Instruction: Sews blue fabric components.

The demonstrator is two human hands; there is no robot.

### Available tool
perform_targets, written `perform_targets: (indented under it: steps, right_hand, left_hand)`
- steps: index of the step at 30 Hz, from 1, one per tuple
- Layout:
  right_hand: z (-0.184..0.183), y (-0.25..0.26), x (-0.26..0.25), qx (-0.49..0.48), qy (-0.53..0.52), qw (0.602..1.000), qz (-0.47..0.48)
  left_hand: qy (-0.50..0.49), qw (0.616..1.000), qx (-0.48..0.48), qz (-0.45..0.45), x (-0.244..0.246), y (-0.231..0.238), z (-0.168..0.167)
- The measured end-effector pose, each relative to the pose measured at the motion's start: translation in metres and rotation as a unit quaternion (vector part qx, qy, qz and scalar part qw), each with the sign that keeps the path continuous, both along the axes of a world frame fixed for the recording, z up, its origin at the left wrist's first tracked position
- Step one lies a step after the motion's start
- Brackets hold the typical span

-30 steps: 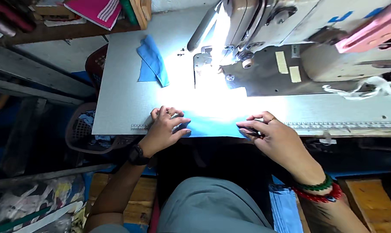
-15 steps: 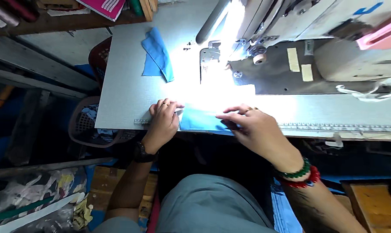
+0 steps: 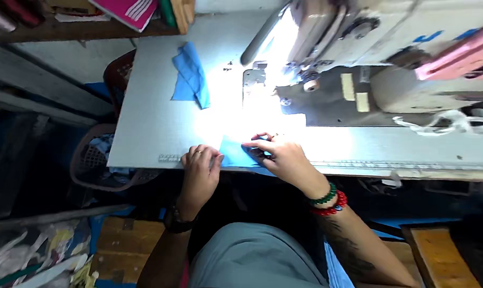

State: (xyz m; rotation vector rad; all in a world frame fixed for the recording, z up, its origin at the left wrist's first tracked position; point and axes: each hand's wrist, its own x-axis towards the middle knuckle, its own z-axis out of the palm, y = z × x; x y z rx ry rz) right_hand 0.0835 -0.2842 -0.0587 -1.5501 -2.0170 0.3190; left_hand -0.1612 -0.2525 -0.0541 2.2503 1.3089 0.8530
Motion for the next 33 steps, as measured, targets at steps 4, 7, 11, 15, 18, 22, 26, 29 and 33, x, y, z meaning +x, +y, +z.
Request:
perform_targets:
  steps: [4,7,11,15,18,22,26,29,33]
  right_hand:
    - [-0.004,-0.001,0.001,0.01,-0.003,1.0,-0.008]
    - [-0.008,0.001,0.001,0.025,-0.001,1.0,-0.005]
    - [-0.011,0.001,0.001,0.039,0.009,0.999,0.006]
    - [-0.014,0.001,0.001,0.051,0.039,0.998,0.002]
    - [-0.017,0.0,0.003,0.057,0.054,0.997,0.0]
    - [-0.017,0.0,0.005,0.056,0.065,0.996,0.001]
    - [-0.02,0.001,0.006,0.057,0.063,0.996,0.004]
    - [-0.015,-0.005,0.003,0.043,0.051,0.998,0.022]
    - [-0.005,-0.02,-0.013,0.034,0.016,0.998,0.051]
  left_hand:
    - [0.029,1.0,0.003,0.01,0.006,-0.001,0.003]
    - [0.096,0.994,0.023,0.046,0.01,0.003,0.004]
    - [0.081,0.996,0.028,0.019,0.025,0.006,0.002]
    - [-0.158,0.985,-0.067,-0.037,0.039,0.008,0.008]
    - [-0.322,0.926,-0.177,-0.084,0.047,0.008,0.005]
    - [-0.302,0.91,-0.255,-0.126,0.037,0.003,0.007]
    - [-0.248,0.923,-0.243,-0.168,0.02,-0.004,0.003]
    - [-0.244,0.928,-0.246,-0.134,0.01,-0.013,0.01]
    - [-0.223,0.919,-0.311,-0.094,-0.014,-0.024,0.019]
